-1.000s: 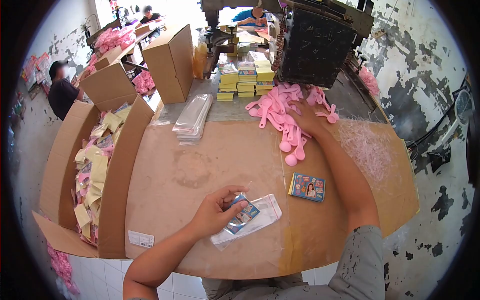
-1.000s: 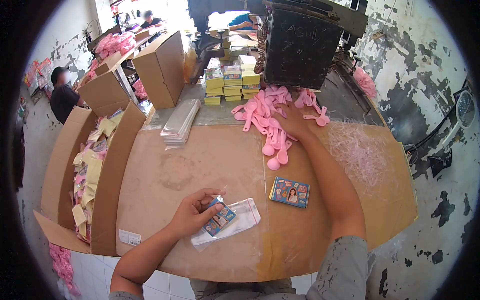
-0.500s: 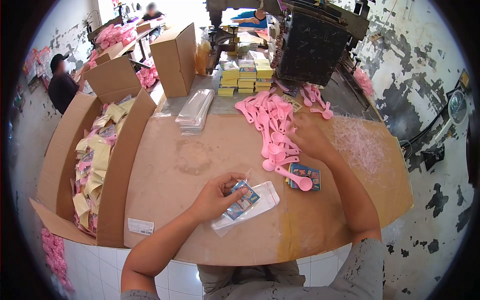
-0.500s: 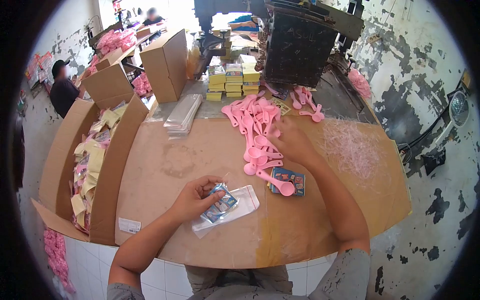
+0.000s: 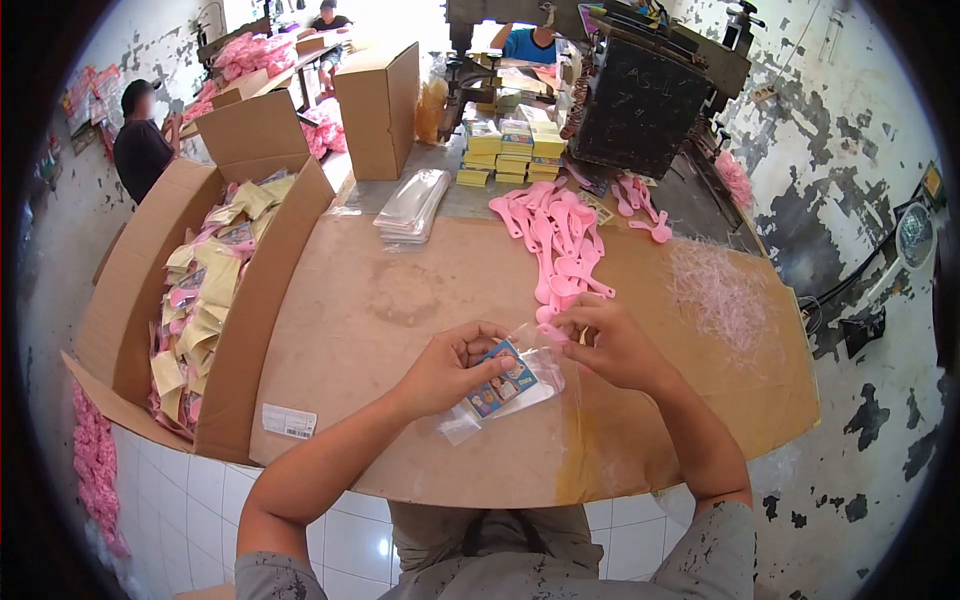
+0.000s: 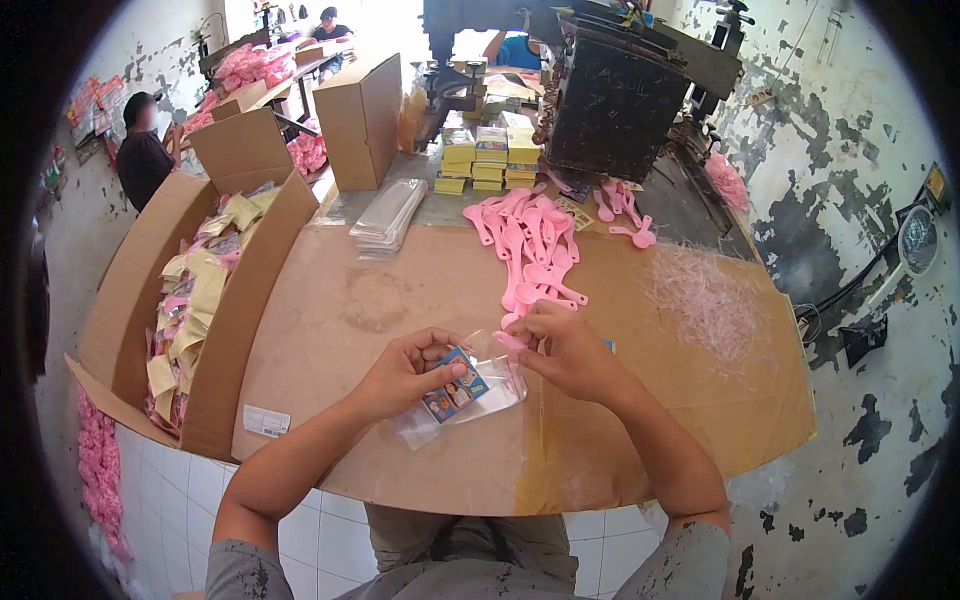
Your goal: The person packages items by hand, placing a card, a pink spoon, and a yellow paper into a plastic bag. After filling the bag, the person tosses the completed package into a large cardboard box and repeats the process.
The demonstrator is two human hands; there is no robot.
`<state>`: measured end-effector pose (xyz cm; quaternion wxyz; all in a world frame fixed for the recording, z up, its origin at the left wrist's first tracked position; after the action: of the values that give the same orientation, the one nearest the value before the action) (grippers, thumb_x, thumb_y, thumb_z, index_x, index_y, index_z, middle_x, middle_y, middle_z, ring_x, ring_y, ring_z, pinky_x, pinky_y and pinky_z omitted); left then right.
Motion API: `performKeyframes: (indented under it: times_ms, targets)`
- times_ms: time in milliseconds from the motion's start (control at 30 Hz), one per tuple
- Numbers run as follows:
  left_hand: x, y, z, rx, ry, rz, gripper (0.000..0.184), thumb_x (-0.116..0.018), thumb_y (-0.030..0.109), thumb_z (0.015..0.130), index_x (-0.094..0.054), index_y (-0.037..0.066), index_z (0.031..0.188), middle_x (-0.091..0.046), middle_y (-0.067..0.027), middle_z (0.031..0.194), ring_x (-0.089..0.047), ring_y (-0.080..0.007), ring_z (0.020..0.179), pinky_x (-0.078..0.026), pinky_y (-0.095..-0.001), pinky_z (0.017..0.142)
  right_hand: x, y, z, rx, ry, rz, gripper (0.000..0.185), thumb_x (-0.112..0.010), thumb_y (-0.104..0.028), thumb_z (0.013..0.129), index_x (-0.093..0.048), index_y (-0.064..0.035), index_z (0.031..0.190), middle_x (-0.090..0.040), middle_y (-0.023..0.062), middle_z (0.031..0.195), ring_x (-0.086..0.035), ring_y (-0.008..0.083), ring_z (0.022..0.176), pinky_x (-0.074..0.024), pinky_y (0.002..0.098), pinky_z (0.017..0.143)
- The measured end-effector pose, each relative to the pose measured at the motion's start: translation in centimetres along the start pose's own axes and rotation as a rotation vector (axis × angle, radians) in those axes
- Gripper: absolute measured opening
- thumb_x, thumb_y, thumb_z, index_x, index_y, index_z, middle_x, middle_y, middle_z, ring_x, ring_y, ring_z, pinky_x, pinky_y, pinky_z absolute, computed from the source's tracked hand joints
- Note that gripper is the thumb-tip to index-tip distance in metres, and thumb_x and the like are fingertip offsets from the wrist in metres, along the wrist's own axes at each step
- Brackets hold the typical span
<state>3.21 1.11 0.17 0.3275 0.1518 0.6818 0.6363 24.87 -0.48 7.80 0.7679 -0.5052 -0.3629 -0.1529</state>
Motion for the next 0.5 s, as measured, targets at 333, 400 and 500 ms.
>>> performKeyframes:
  times_ms: [333,400,500]
  targets:
    - [-1.6,-1.0,-0.7,0.134,-0.042,0.108,0.033,-0.067,0.011,0.103,-0.063,-0.003,0.133,-0.075,-0.0083,0.115,-0.068,-0.0063,0.098,-0.056,-0.023,0.08,-1.1,-0.3,-1.2,-0.102,0.454,0.763,0.046,-0.073,0.001,0.094,-0.052,-0.0009,0.134,-0.064,0.0076,0.109,-0.071,0.0125,0.09,-0.0611,0.0256,0.075]
    - [-1.9,-0.9,-0.6,0.086,-0.064,0.096,0.033,-0.066,0.011,0.104,-0.063,-0.004,0.133,-0.075,-0.0076,0.114,-0.068,-0.0063,0.099,-0.057,-0.0232,0.081,-2.0,0.1,-1.2,-0.094,0.457,0.765,0.047,-0.073,0.003,0.093,-0.05,-0.0019,0.134,-0.063,0.0088,0.114,-0.071,0.0127,0.093,-0.0616,0.0255,0.075]
    - [-1.9,-0.7,-0.7,0.096,-0.041,0.116,0.035,-0.066,0.012,0.104,-0.063,-0.004,0.134,-0.075,-0.009,0.115,-0.07,-0.0088,0.1,-0.058,-0.0247,0.082,-3.3,0.4,-1.4,-0.066,0.509,0.793,0.047,-0.072,0.005,0.093,-0.049,-0.0022,0.133,-0.062,0.0096,0.115,-0.07,0.0125,0.095,-0.0613,0.0252,0.077]
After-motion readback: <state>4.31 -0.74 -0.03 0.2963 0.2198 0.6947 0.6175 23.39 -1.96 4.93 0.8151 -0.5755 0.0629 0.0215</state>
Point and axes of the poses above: each hand's wrist, its own z-axis towards the middle knuckle, its own x-axis out of the back of the hand, y = z × x, the point moved 5 cm from there along z, towards the middle knuckle
